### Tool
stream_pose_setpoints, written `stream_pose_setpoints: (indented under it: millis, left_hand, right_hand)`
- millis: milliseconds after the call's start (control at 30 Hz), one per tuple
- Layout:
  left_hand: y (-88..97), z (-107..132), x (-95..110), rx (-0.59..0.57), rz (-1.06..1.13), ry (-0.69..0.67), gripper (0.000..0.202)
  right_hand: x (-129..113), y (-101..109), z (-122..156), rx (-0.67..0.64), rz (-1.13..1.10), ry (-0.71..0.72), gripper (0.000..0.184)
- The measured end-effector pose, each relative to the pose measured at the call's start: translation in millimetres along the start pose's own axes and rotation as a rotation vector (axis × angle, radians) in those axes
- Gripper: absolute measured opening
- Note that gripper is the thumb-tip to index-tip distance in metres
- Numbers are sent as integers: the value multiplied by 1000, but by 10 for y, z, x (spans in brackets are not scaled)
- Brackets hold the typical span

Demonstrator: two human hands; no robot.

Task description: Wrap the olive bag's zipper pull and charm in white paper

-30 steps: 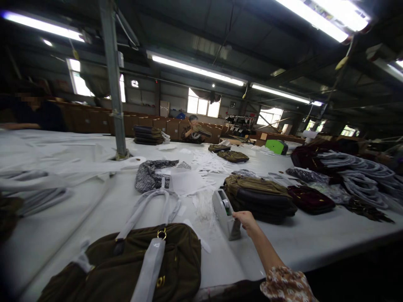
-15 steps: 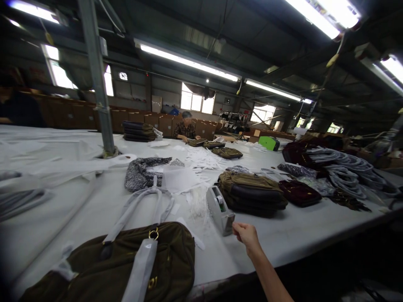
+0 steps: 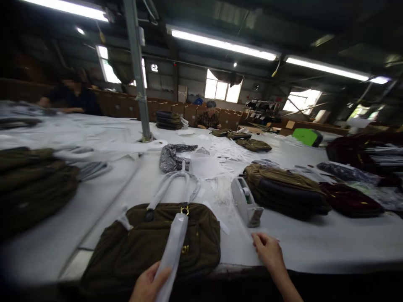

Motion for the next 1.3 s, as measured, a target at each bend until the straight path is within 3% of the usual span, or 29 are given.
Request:
stream_pose_setpoints:
  millis: [133,233,300,500,767,967,1100,1300]
  left_hand:
    - [-19,78,51,-62,17,3,41]
    - [-28,95,51,-52,8,-46,38]
    - [-38,94,42,-56,-7,-77,39]
    - [-86,105,25,-13,-44,-117,41]
    - [-95,42,-83,110,-160,-195,44]
    - [-73,-31,-133,35,-86,-158,53]
    - [-76,-76,-170,50,-64,-138,56]
    - [-127,-37,-117,-41,83,-64,58]
  right_hand:
    - [-862,-449,439,-460,-315,225,37]
    - [-1365,-786,697,-671,-479,282,35]
    - [-1514,-993,769,-734,-510,311,35]
    - [-1472,-1400,705,-686,-328,230,42]
    - [-1503,-1466,681,-599,-94,222,49]
    - [-1499,-1428,733,-489,-137,142,39]
    - [-1472,-1410,757,-428,-255,121,25]
    - [-1375,-1427,717,-515,-493,93,49]
Point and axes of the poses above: each hand's wrist, its own z-axis away from the middle knuckle, its own y-axis out of the back of the hand, x = y × z, the point moved 1 cm from there along -z, towards the middle knuckle, and after that the axes turned 12 degrees about y, right-handed, at the moved point
